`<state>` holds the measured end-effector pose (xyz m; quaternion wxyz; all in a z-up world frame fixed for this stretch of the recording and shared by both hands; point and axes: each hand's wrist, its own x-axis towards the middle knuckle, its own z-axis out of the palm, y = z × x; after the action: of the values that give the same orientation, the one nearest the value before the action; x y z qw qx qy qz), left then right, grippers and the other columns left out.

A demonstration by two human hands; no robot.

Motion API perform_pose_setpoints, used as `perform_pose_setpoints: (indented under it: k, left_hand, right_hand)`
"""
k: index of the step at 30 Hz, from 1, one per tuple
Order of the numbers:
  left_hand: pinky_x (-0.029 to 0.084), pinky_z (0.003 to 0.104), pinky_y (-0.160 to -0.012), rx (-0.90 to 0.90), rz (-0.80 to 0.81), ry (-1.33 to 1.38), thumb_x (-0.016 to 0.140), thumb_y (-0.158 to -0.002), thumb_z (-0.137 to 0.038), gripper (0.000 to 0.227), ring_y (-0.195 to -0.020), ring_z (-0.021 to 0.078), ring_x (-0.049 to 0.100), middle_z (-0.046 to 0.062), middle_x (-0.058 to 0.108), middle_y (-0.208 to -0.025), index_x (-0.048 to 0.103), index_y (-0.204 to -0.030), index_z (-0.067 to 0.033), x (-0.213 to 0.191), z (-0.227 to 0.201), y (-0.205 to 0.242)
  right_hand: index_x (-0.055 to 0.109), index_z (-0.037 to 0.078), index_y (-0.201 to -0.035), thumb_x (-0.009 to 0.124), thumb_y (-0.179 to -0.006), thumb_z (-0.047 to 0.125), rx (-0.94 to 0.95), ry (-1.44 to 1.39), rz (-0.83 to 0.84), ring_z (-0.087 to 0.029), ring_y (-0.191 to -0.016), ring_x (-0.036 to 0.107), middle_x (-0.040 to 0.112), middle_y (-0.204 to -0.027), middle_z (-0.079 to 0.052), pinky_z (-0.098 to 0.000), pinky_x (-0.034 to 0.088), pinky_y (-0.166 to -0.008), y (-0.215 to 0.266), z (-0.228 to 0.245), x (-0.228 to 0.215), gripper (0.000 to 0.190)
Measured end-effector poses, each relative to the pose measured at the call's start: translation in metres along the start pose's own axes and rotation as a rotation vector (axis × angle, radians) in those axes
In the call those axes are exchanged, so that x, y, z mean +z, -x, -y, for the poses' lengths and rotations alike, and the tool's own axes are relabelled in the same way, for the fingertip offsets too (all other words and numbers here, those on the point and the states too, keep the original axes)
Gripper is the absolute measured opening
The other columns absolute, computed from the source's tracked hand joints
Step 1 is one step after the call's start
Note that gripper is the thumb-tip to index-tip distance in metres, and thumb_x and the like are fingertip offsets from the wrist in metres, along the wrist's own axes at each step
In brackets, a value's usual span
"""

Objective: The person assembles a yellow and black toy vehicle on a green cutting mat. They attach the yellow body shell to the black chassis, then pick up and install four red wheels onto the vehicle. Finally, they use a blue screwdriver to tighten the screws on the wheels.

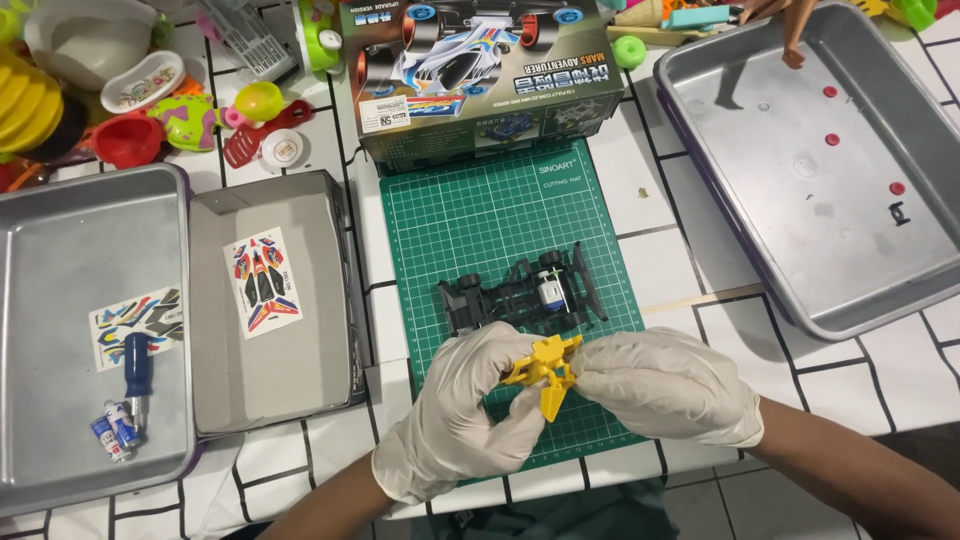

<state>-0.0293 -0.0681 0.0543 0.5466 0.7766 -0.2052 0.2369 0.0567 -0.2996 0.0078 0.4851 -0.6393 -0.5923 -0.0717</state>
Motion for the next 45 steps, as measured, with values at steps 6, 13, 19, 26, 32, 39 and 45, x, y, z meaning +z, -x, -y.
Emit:
perform_pose_setpoints:
  k: [6, 13, 19, 26, 32, 39, 45]
  left_hand:
    - [0.048, 0.029, -0.063, -0.085, 0.042, 0.062, 0.057, -0.097, -0.014, 0.019, -0.069, 0.0172, 0.057, 0.005, 0.062, -0.088, 0.061, -0.113, -0.0029, -0.001, -0.003, -0.002]
    - [0.057, 0.031, -0.065, 0.011, 0.001, -0.013, 0.072, -0.092, -0.016, 0.026, -0.075, 0.0208, 0.068, 0.009, 0.07, -0.094, 0.063, -0.112, -0.001, -0.001, 0.001, -0.002]
    - [0.046, 0.028, -0.051, 0.113, 0.001, -0.089, 0.066, -0.099, -0.029, 0.027, -0.061, 0.0149, 0.059, 0.002, 0.066, -0.079, 0.067, -0.104, -0.0024, 0.001, 0.011, 0.001]
    - [0.045, 0.028, -0.049, 0.209, -0.023, -0.027, 0.055, -0.107, -0.031, 0.029, -0.057, 0.0147, 0.057, 0.001, 0.064, -0.075, 0.067, -0.11, -0.0043, 0.002, 0.019, 0.006]
    - [0.051, 0.032, -0.055, 0.18, 0.038, -0.048, 0.068, -0.096, -0.032, 0.031, -0.062, 0.0197, 0.061, 0.006, 0.066, -0.081, 0.061, -0.101, -0.0024, 0.001, 0.017, 0.009]
    - [0.048, 0.037, -0.075, 0.052, 0.054, 0.0, 0.063, -0.096, -0.026, 0.021, -0.078, 0.0211, 0.065, 0.004, 0.066, -0.095, 0.058, -0.106, -0.0077, 0.003, -0.001, 0.003]
    - [0.043, 0.037, -0.066, 0.116, 0.07, 0.063, 0.051, -0.106, -0.034, 0.031, -0.069, 0.0213, 0.057, 0.005, 0.063, -0.086, 0.058, -0.095, -0.0059, 0.003, -0.001, 0.002]
  right_hand:
    - [0.067, 0.003, -0.125, 0.081, -0.089, 0.008, 0.044, 0.014, 0.142, -0.022, -0.115, 0.075, 0.07, -0.128, -0.009, -0.0358, 0.063, -0.104, 0.014, -0.011, -0.001, 0.039]
    - [0.068, -0.002, -0.116, 0.084, -0.084, 0.002, -0.005, 0.059, -0.003, -0.021, -0.1, 0.078, 0.074, -0.114, -0.011, -0.0335, 0.068, -0.095, -0.022, 0.006, 0.0, 0.035]
    - [0.061, 0.002, -0.131, 0.079, -0.092, 0.007, -0.047, 0.076, 0.19, -0.023, -0.111, 0.075, 0.069, -0.128, -0.011, -0.0347, 0.064, -0.1, -0.012, -0.004, -0.01, 0.044]
    - [0.042, 0.006, -0.146, 0.08, -0.096, 0.001, -0.059, -0.02, 0.151, -0.021, -0.076, 0.067, 0.066, -0.102, -0.011, -0.0332, 0.059, -0.067, -0.042, 0.006, -0.017, 0.063]
    - [0.064, 0.004, -0.125, 0.073, -0.093, 0.03, 0.201, -0.166, 0.085, -0.021, -0.084, 0.071, 0.071, -0.098, -0.005, -0.0309, 0.062, -0.079, -0.062, 0.025, -0.011, 0.042]
    - [0.064, 0.004, -0.109, 0.079, -0.087, 0.018, 0.194, -0.292, -0.034, -0.022, -0.079, 0.067, 0.066, -0.094, -0.008, -0.0321, 0.06, -0.072, -0.063, 0.025, -0.004, 0.03]
    - [0.063, 0.0, -0.102, 0.072, -0.092, 0.019, 0.123, -0.344, 0.005, -0.028, -0.078, 0.067, 0.067, -0.092, -0.013, -0.0382, 0.061, -0.074, -0.07, 0.03, -0.004, 0.023]
